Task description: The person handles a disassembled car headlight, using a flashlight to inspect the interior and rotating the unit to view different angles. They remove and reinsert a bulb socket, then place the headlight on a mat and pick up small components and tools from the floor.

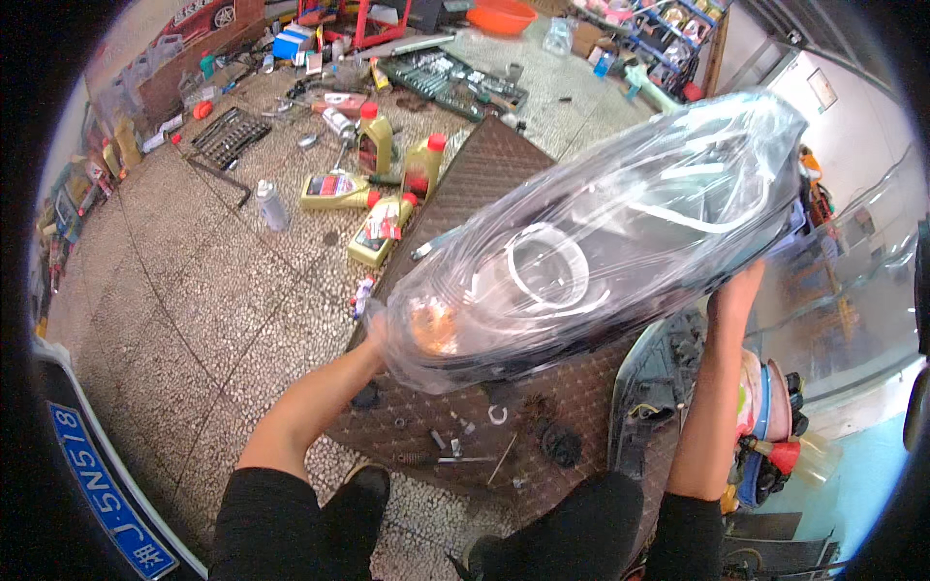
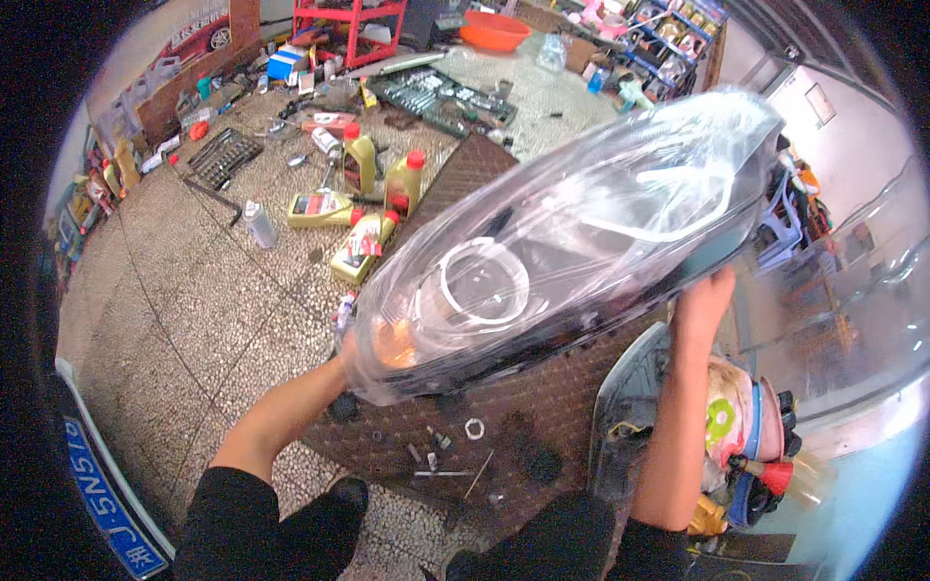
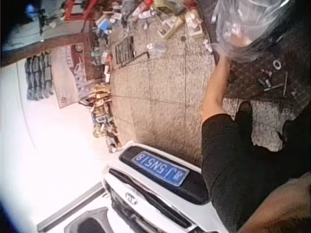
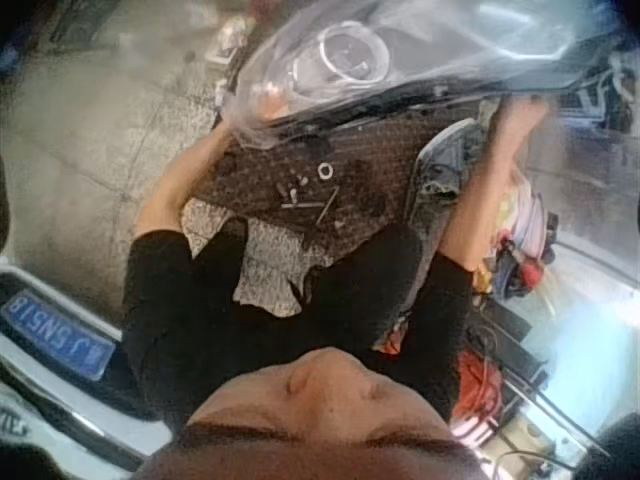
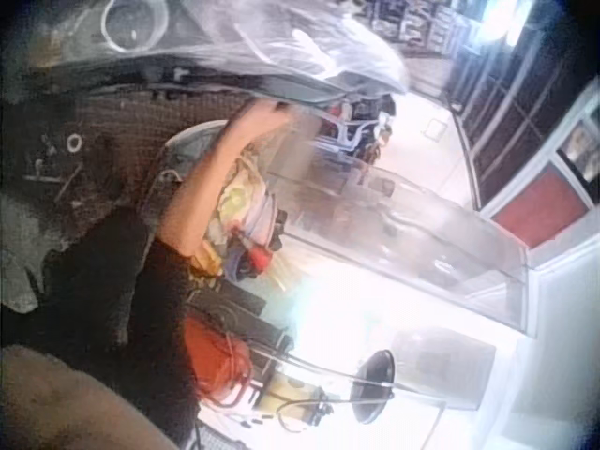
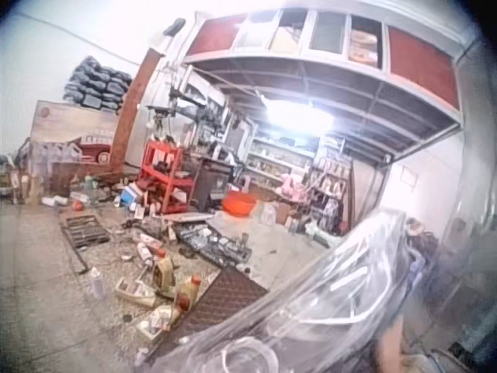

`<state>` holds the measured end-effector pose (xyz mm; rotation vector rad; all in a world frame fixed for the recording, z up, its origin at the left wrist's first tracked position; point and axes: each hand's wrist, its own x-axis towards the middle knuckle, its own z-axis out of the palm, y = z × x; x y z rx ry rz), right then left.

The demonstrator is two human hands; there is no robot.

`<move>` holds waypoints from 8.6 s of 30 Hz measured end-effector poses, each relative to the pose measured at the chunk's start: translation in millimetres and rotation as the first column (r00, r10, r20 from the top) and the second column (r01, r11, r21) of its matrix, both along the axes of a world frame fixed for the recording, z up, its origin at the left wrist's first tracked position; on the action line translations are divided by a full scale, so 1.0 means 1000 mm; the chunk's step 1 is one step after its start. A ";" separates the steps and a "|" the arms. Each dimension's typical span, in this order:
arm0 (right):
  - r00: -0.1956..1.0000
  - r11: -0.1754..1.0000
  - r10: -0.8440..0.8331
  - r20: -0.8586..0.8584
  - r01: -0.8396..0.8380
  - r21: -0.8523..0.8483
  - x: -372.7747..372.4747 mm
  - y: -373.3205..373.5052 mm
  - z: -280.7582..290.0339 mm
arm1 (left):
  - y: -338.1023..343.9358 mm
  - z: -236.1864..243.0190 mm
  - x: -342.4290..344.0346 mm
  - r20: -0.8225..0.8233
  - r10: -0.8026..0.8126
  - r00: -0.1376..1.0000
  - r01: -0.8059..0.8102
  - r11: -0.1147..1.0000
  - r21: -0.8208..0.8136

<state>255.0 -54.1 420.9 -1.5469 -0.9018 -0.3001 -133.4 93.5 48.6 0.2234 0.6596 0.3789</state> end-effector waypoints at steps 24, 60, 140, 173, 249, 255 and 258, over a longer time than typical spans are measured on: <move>0.939 0.764 -0.184 0.291 0.323 -0.558 0.010 0.021 -0.069 | 0.010 -0.003 -0.082 -0.173 -0.123 0.977 0.121 0.992 -0.023; 0.989 0.021 -0.097 0.109 0.111 -0.994 0.073 0.099 -0.341 | 0.047 -0.040 -0.151 -0.795 -0.419 0.438 0.324 0.899 -0.295; 0.542 0.743 -0.351 -0.764 -0.336 -0.579 0.100 0.013 -0.380 | 0.092 -0.043 -0.161 -0.959 0.195 0.204 0.582 0.764 0.279; 0.196 0.654 -0.204 -0.959 -0.702 -0.282 0.014 0.078 -0.324 | 0.033 0.050 0.084 -0.404 0.265 0.876 -0.142 0.941 0.308; 0.444 0.103 0.890 0.105 -0.419 0.902 -0.030 -0.149 0.092 | -0.123 0.441 0.171 0.907 -0.004 0.420 -0.669 0.675 0.312; 0.505 0.126 0.851 0.147 -0.468 0.874 -0.037 -0.177 0.090 | -0.113 0.457 0.157 0.908 0.085 0.409 -0.743 0.610 0.277; 0.588 0.131 0.794 0.156 -0.416 0.900 -0.053 -0.190 0.087 | -0.108 0.471 0.144 0.865 0.168 0.473 -0.725 0.632 0.273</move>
